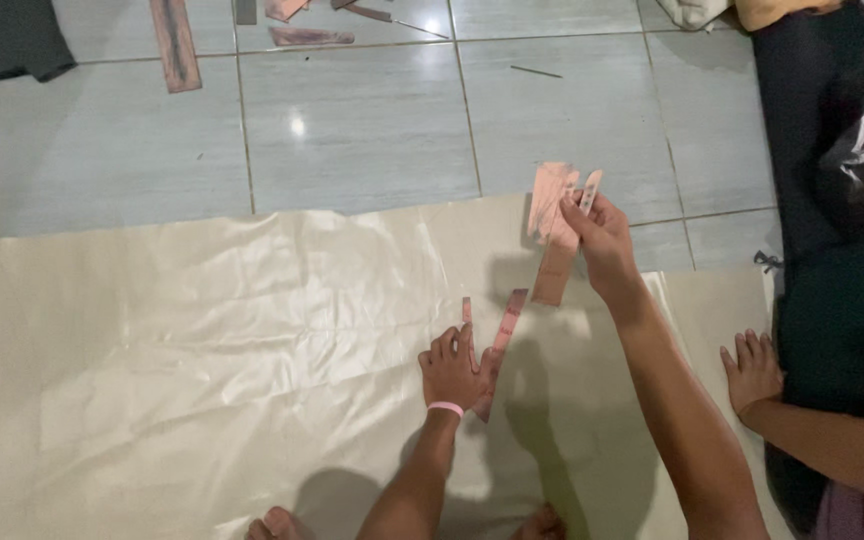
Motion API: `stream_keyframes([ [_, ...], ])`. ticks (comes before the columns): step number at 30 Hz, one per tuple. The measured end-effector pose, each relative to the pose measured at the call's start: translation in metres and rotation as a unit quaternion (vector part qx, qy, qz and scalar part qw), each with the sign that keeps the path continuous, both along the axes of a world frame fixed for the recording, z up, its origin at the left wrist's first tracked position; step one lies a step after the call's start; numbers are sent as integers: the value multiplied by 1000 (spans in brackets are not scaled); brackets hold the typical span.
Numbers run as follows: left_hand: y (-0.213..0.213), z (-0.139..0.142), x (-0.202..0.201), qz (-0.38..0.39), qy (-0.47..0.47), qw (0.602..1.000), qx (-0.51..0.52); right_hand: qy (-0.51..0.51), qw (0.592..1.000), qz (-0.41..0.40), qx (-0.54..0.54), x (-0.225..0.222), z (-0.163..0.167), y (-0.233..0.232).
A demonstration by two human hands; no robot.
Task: The person sits on the floor and uses a pink pattern piece and a white marking tool to trace outlines onto a large sheet of white fabric. They repeatedly reposition the pattern and trace its edges to create multiple shapes on the material.
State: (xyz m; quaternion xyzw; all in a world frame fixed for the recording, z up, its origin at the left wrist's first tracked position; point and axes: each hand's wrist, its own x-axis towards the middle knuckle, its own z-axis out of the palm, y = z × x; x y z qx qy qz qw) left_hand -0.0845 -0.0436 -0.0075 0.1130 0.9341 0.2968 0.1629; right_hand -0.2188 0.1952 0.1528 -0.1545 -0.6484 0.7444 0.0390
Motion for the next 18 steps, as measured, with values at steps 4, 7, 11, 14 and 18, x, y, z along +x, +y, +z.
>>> stream_keyframes([
  [4, -1, 5, -1, 10, 85, 996, -20, 2, 999, 33, 5, 18, 11, -5],
  [7, 5, 2, 2, -10, 80, 996, -27, -5, 999, 16, 34, 34, 11, 2],
  [11, 13, -7, 10, -10, 91, 995, -45, 8, 999, -34, 18, 48, 6, 16],
  [14, 12, -11, 19, -27, 97, 994, -35, -10, 997, -76, 7, 60, 5, 25],
  [18, 11, -13, 21, -39, 100, 994, -21, -4, 994, -104, -27, 74, 3, 35],
])
